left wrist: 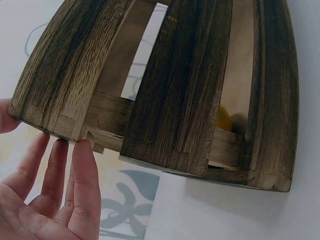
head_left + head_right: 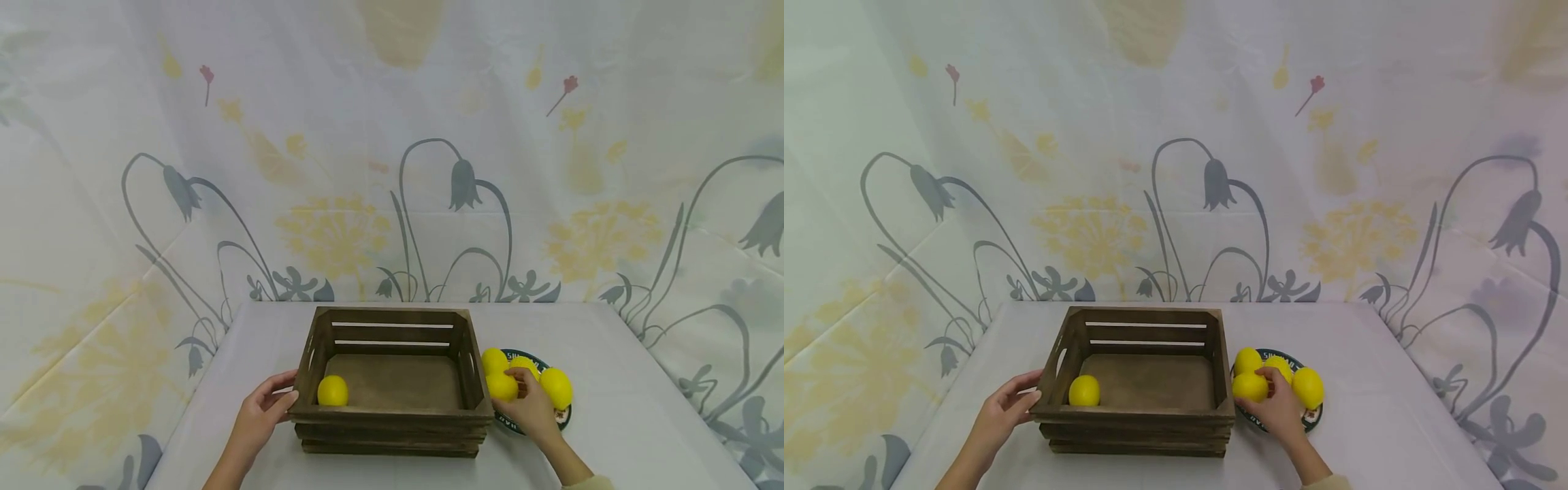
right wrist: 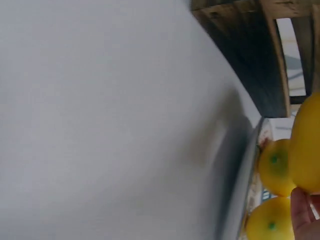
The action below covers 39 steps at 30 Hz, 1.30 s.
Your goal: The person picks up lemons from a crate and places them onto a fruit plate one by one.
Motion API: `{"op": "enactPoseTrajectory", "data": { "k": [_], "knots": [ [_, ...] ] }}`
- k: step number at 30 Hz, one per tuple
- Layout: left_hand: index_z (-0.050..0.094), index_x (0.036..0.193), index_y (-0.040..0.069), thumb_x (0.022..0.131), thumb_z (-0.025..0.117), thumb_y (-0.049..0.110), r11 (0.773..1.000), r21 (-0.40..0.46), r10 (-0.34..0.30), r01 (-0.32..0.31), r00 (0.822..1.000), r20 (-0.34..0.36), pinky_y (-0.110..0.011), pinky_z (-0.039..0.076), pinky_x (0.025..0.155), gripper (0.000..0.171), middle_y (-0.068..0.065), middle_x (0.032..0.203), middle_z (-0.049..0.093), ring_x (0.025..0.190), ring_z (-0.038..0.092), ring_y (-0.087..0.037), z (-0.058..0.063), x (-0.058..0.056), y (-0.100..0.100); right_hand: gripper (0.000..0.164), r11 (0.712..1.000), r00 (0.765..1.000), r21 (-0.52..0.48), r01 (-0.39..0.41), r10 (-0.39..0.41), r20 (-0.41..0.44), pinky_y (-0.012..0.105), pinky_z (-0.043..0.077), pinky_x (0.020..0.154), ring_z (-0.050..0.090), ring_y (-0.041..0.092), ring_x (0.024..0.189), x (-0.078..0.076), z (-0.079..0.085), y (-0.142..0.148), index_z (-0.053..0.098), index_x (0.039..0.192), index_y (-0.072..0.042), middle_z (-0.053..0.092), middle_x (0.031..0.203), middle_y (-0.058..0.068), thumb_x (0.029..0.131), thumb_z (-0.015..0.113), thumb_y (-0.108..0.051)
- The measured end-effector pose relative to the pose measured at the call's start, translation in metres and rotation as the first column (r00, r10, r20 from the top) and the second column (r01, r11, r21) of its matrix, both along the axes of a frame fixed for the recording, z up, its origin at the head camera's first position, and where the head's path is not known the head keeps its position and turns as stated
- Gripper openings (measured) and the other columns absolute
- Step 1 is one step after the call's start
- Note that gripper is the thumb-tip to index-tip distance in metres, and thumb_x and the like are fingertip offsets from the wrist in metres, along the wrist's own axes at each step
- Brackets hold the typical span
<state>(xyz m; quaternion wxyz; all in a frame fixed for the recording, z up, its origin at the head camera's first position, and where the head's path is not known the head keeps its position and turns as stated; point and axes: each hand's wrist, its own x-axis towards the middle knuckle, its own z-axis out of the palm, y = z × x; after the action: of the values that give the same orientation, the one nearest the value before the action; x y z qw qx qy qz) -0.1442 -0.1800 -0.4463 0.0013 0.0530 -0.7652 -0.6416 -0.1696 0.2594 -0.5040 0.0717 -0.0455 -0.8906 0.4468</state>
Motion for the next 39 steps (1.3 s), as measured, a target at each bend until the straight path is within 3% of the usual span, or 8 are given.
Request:
{"op": "enactPoseTrajectory", "data": {
  "k": [5,12,19,27,31,34,39],
  "knots": [
    [0.051,0.129,0.002,0.089,0.064,0.021,1.000,-0.017,-0.001,0.001,1.000,0.011,-0.026,0.052,0.073,0.046,-0.016,0.125,0.053,0.097,0.057,-0.013,0.000,-0.001,0.000,0.051,0.999,1.000,0.043,-0.011,0.011,-0.010,0.047,0.047,0.085,0.052,0.038,0.104,0.003,-0.011,0.003,0.052,0.113,0.007,0.053,0.117,0.025,0.070,0.078,-0.002],
    [0.051,0.130,0.002,0.089,0.064,0.020,1.000,-0.020,0.001,0.000,1.000,0.015,-0.026,0.052,0.072,0.046,-0.015,0.125,0.053,0.099,0.057,-0.015,-0.002,-0.001,-0.001,0.057,0.997,1.000,0.082,0.011,-0.011,-0.008,0.048,0.048,0.084,0.051,0.038,0.099,0.006,-0.014,0.010,0.054,0.117,0.005,0.043,0.110,0.025,0.071,0.081,-0.016],
    [0.051,0.129,0.002,0.089,0.064,0.020,1.000,-0.018,-0.002,0.002,1.000,0.009,-0.026,0.052,0.073,0.046,-0.016,0.125,0.053,0.097,0.058,-0.013,-0.001,-0.001,-0.001,0.055,0.999,1.000,0.030,-0.015,0.016,-0.023,0.049,0.045,0.090,0.049,0.040,0.106,0.004,-0.001,0.015,0.052,0.119,0.007,0.046,0.117,0.025,0.074,0.078,-0.011],
    [0.051,0.129,0.001,0.089,0.064,0.019,1.000,-0.004,-0.002,0.002,1.000,0.013,-0.026,0.053,0.073,0.046,-0.016,0.125,0.053,0.097,0.058,-0.013,-0.001,-0.001,-0.001,0.050,1.000,0.986,-0.003,0.001,-0.001,-0.165,0.050,0.045,0.088,0.052,0.041,0.103,0.001,0.023,0.015,0.051,0.116,0.009,0.050,0.117,0.026,0.077,0.076,-0.009],
    [0.051,0.129,0.002,0.089,0.064,0.020,1.000,-0.008,0.000,0.000,1.000,0.015,-0.026,0.053,0.073,0.046,-0.016,0.125,0.053,0.099,0.057,-0.017,0.000,-0.001,0.000,0.049,1.000,0.984,-0.017,0.025,-0.027,-0.178,0.048,0.044,0.089,0.052,0.039,0.105,-0.002,0.034,0.015,0.051,0.118,0.006,0.052,0.118,0.024,0.080,0.074,-0.012],
    [0.052,0.129,0.002,0.089,0.064,0.020,1.000,-0.021,0.006,-0.005,1.000,0.015,-0.026,0.052,0.072,0.046,-0.016,0.125,0.054,0.100,0.057,-0.018,0.000,0.000,0.000,0.048,0.999,0.984,-0.034,0.035,-0.041,-0.175,0.041,0.046,0.089,0.052,0.037,0.105,-0.004,0.043,0.015,0.051,0.120,0.004,0.053,0.118,0.022,0.081,0.073,-0.015],
    [0.053,0.127,0.001,0.088,0.065,0.018,1.000,-0.005,0.008,-0.008,1.000,0.009,-0.027,0.052,0.072,0.044,-0.016,0.123,0.054,0.097,0.058,-0.016,0.001,0.000,0.001,0.047,0.994,0.981,-0.097,0.049,-0.066,-0.185,0.010,0.043,0.081,0.053,0.034,0.105,-0.007,0.057,0.012,0.052,0.120,0.003,0.055,0.116,0.021,0.082,0.072,-0.014]
  ]
}}
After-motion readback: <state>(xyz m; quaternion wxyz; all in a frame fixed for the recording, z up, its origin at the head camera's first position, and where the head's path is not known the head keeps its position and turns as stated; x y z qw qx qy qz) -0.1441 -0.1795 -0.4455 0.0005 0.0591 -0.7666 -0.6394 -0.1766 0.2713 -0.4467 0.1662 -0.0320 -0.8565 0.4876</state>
